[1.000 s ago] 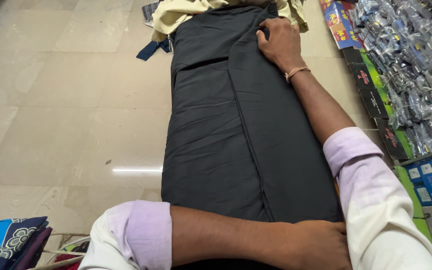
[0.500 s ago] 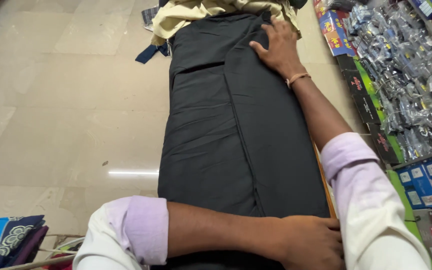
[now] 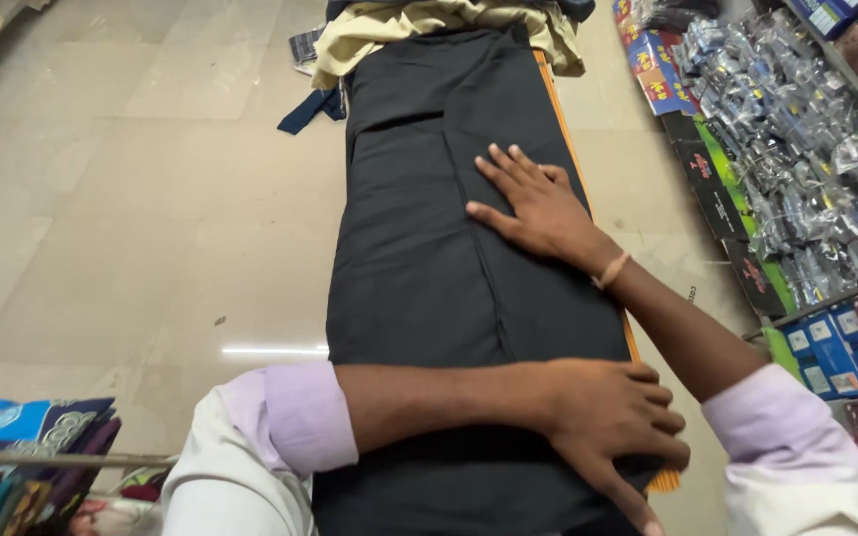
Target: The person lays a black button-up shirt on a wooden folding board in a clothing store, aligns the sleeves and body, and repeatedly smooths and presses the fabric flat with both hands. They fold the shirt over the board and press it down to set the fold.
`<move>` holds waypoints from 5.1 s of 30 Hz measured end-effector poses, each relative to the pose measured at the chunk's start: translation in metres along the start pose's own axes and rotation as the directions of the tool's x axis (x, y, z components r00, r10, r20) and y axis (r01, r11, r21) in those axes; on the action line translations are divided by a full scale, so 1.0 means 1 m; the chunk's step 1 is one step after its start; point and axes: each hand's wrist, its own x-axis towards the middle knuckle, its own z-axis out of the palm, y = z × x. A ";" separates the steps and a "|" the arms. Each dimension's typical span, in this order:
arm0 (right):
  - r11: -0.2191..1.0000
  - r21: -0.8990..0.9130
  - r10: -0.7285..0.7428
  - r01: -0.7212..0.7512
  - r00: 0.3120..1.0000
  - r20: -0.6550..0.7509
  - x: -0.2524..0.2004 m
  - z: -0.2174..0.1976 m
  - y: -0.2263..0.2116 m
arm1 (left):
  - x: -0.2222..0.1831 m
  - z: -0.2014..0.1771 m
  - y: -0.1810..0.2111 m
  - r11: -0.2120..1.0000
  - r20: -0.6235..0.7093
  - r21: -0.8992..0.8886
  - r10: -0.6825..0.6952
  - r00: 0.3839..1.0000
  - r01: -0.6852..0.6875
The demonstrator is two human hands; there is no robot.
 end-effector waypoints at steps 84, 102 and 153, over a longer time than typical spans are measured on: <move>0.999 0.013 0.048 -0.049 0.997 0.063 -0.106 -0.018 -0.023 | 0.002 0.014 0.000 0.997 -0.016 0.065 -0.044 0.999 0.045; 0.974 -0.039 0.225 -0.223 0.972 0.069 -0.030 0.001 0.054 | 0.003 0.019 0.003 0.995 -0.081 0.095 -0.026 0.996 0.034; 0.904 -0.043 0.428 -0.426 0.898 0.104 0.091 0.016 0.079 | 0.004 0.025 0.007 0.988 -0.081 0.132 -0.074 0.994 0.084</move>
